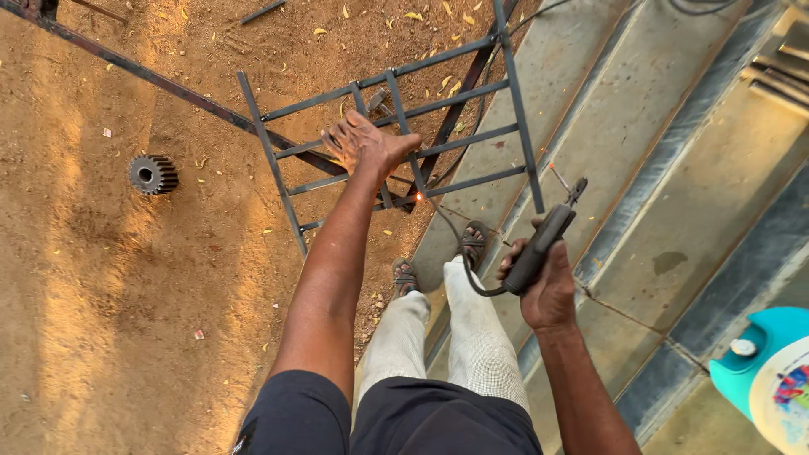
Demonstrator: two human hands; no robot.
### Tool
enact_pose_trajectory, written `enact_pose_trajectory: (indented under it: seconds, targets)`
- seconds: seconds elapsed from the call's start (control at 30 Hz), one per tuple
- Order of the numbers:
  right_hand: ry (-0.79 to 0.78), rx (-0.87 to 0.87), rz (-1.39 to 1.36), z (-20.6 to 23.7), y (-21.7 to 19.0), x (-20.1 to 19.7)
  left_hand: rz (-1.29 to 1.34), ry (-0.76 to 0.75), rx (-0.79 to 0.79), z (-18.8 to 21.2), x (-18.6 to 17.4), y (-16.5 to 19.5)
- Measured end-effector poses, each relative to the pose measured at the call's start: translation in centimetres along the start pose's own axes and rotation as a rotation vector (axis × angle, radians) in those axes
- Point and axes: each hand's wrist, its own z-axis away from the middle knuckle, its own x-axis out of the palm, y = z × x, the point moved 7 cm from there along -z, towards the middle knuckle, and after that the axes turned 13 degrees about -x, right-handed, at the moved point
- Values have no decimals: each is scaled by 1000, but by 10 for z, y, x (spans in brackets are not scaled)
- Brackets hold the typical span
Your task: The person measures dimensions of a metal grid using a tape measure and then performs spot welds at several intersections using a handheld welding tool.
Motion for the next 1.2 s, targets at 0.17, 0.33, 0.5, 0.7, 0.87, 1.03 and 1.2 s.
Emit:
enact_pose_trajectory:
  seconds: [0.17,0.33,0.5,0.7,0.87,1.03,1.2]
  targets:
    - [-126,44,257,-5,-8,6,13,10,13,10,-13,2]
    - [-147,-28,476,-8,-5,11,-3,-24,55,7,-10,0]
    - [-159,-64,534,-15,2,32,-9,-28,61,-7,5,-6]
    - [-135,-102,594,-13,21,72,177,1,230,-24,5,-19]
    - [-93,-226,828,-9,40,122,535,233,706,7,-27,-81]
    - [-36,-165,926,-19,77,174,688,406,815,47,-53,-208]
    - [-27,-262,1020,-31,98,198,595,159,523,59,-17,-302]
